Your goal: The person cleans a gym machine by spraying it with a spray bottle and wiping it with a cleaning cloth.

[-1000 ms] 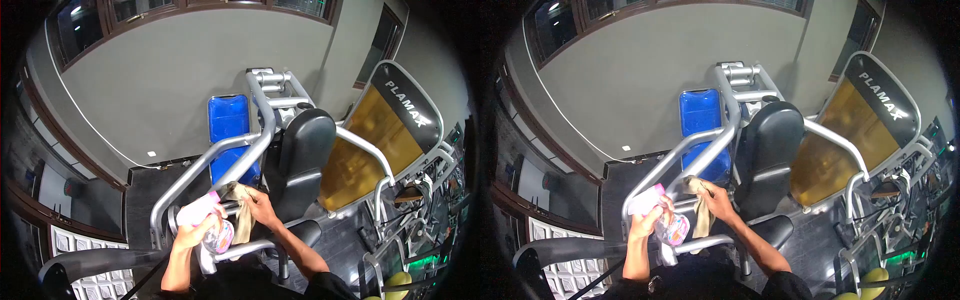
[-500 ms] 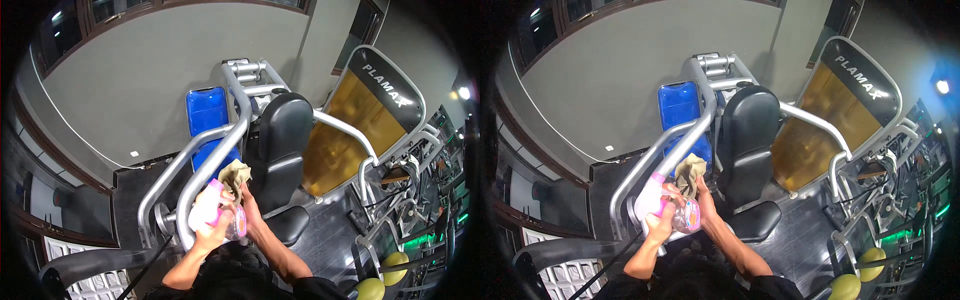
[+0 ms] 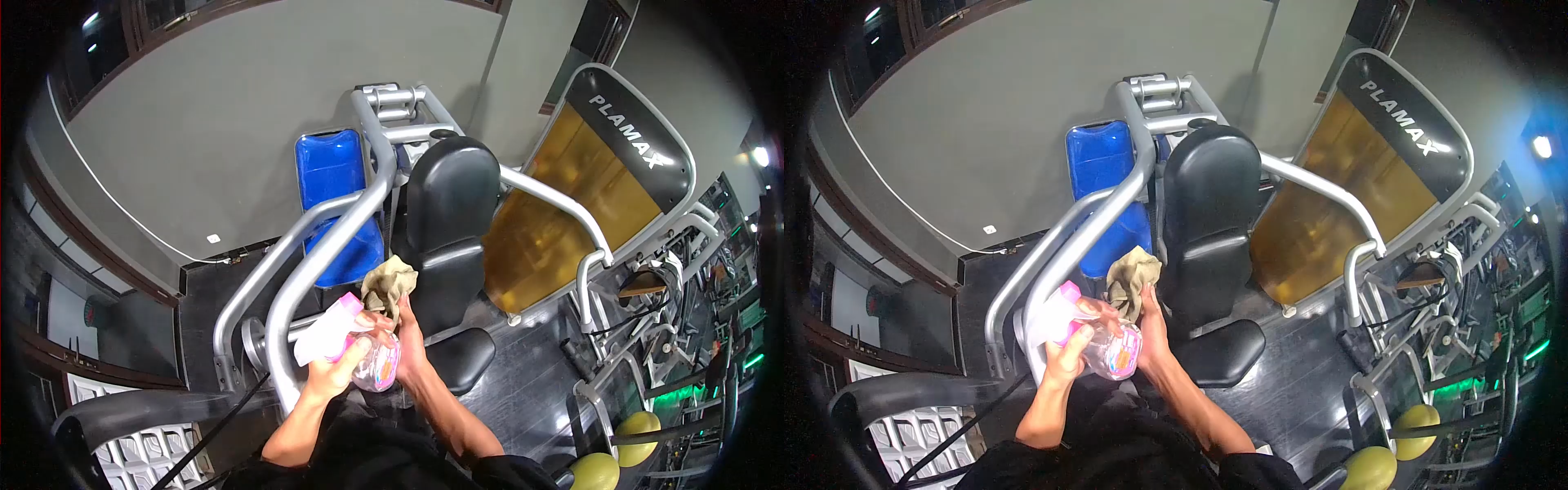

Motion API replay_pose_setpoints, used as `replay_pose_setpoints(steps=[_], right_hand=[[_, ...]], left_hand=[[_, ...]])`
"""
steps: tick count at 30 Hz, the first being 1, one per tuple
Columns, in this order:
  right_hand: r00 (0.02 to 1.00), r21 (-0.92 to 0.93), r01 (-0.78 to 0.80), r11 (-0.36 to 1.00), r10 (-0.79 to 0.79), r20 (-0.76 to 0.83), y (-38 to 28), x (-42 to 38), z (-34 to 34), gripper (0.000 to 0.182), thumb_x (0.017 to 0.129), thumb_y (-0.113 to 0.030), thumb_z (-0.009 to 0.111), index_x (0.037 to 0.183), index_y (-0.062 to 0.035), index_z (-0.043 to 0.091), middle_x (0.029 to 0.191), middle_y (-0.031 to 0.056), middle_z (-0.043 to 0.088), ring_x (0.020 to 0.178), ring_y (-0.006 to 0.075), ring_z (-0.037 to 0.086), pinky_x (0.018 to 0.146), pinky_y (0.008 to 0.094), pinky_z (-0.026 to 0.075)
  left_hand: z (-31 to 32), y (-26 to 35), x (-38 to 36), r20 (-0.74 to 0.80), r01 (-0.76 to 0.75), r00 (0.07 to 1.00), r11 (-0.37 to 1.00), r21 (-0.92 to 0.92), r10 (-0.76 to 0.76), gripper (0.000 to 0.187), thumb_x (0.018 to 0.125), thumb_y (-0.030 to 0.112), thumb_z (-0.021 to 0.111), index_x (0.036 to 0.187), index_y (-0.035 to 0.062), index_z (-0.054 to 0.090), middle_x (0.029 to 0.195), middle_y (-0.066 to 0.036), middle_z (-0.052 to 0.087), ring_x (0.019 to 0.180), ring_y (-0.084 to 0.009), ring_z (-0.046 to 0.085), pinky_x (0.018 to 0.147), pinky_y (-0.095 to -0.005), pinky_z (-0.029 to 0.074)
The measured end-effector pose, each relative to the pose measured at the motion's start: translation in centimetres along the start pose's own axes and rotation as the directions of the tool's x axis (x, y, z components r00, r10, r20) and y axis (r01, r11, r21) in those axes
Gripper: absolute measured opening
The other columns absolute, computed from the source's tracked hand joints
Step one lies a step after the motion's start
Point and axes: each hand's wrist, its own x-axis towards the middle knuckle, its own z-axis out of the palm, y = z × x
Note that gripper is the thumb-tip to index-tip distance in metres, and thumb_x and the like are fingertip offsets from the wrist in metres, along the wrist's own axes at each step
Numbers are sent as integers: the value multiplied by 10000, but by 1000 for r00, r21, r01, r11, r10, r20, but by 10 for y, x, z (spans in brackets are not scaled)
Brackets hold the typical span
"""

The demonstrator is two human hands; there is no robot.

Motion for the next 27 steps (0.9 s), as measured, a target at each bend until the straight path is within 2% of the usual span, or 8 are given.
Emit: replay_pose_setpoints(steps=[2,3,5,7,11,19,22,27], right_hand=[[962,-144,67,987,-102,-255,-8,-8,5,432,991,-405,390,1316,-121,396,1162,84,542,995,217,575,842,377,501],[973,-138,72,988,-100,-207,-13,-12,1,437,994,-402,380,1321,-112,394,1184,87,538,1025,222,568,866,381,492],[982,-132,81,988,-102,-161,-23,-20,-3,442,998,-399,369,1326,-103,392,1207,89,534,1054,227,561,890,386,483],[935,-271,128,954,-207,-286,-33,-29,0,458,1002,-403,347,1338,-96,388,1251,89,526,1122,235,534,947,405,451],[937,-256,223,941,-279,-211,-62,-54,-12,507,1000,-444,295,1362,-103,391,1306,70,501,1176,235,502,1011,398,392],[868,-230,275,934,-344,-358,-129,-106,-15,426,972,-423,396,1296,-164,491,1260,54,543,1081,285,537,928,458,450],[848,-297,273,915,-375,-375,-154,-126,-21,441,969,-451,393,1301,-175,483,1215,44,553,1025,275,547,882,452,467],[832,-354,291,889,-418,-364,-191,-153,-42,477,971,-476,372,1340,-179,427,1252,47,519,1045,284,538,881,466,462]], left_hand=[[9,-3,1,-20,44,999,998,44,-43,233,889,133,577,1065,3,500,1026,-209,597,816,-273,644,754,-393,505],[14,-6,1,-42,86,996,993,85,-83,283,884,240,610,1030,26,495,999,-201,590,780,-276,643,718,-395,509],[20,-14,2,-34,58,998,994,94,-55,273,885,238,607,1022,31,493,985,-193,588,750,-259,636,692,-380,504],[27,-23,1,-33,30,999,994,101,-27,262,887,236,604,1014,37,492,970,-185,586,719,-242,629,666,-364,499],[39,-30,-1,-61,-17,998,1000,-20,16,200,887,102,582,1040,-2,506,891,-145,580,669,-148,564,650,-294,456],[72,-56,5,-252,5,963,922,387,101,92,887,26,578,971,-9,563,783,-80,592,553,-78,536,507,-226,438],[83,-68,12,-241,14,952,758,652,189,64,883,25,595,925,-23,602,687,-28,571,507,-51,506,457,-207,411],[108,-85,22,-363,89,902,721,687,234,87,881,48,613,944,-12,611,635,11,530,519,-34,486,465,-203,397]])
